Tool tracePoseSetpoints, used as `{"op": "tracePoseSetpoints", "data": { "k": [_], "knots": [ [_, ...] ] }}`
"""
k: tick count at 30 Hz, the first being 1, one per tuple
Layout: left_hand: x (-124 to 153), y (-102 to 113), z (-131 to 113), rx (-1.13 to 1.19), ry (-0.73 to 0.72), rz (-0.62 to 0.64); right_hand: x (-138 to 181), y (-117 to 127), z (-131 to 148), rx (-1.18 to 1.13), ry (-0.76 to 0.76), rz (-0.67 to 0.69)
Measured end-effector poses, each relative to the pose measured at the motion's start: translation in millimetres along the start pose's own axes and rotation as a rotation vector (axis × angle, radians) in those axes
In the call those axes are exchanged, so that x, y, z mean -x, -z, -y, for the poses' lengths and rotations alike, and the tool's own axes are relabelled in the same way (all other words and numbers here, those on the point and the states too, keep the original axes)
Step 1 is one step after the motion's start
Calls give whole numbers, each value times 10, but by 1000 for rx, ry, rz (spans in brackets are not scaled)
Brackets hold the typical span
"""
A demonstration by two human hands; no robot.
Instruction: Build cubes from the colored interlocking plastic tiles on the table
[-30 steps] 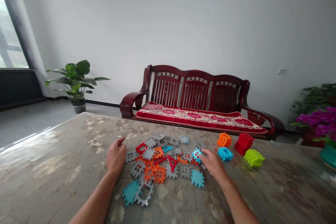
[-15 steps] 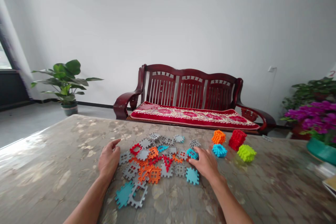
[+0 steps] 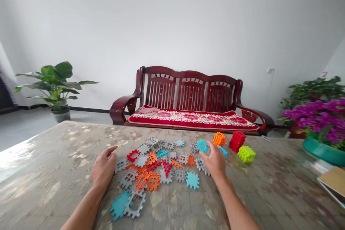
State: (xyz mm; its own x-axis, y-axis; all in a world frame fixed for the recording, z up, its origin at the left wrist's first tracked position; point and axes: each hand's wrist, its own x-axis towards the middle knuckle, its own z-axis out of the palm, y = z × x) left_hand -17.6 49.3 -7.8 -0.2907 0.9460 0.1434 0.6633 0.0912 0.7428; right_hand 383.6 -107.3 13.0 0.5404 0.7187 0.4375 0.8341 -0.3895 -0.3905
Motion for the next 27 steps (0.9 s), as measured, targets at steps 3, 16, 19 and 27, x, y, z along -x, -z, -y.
{"op": "tracePoseSetpoints", "data": {
  "k": [3,16,19,27],
  "knots": [
    [-10,2,13,-2,-11,13,-90,121,-264,118,-124,-112],
    [2,1,14,-21,-12,-4,-118,133,-653,178,-283,-86],
    [-2,1,14,-33,-15,1,-120,93,-677,191,-283,-70],
    [10,-9,2,5,11,-5,-72,62,-668,221,-251,-138]
  ]
}}
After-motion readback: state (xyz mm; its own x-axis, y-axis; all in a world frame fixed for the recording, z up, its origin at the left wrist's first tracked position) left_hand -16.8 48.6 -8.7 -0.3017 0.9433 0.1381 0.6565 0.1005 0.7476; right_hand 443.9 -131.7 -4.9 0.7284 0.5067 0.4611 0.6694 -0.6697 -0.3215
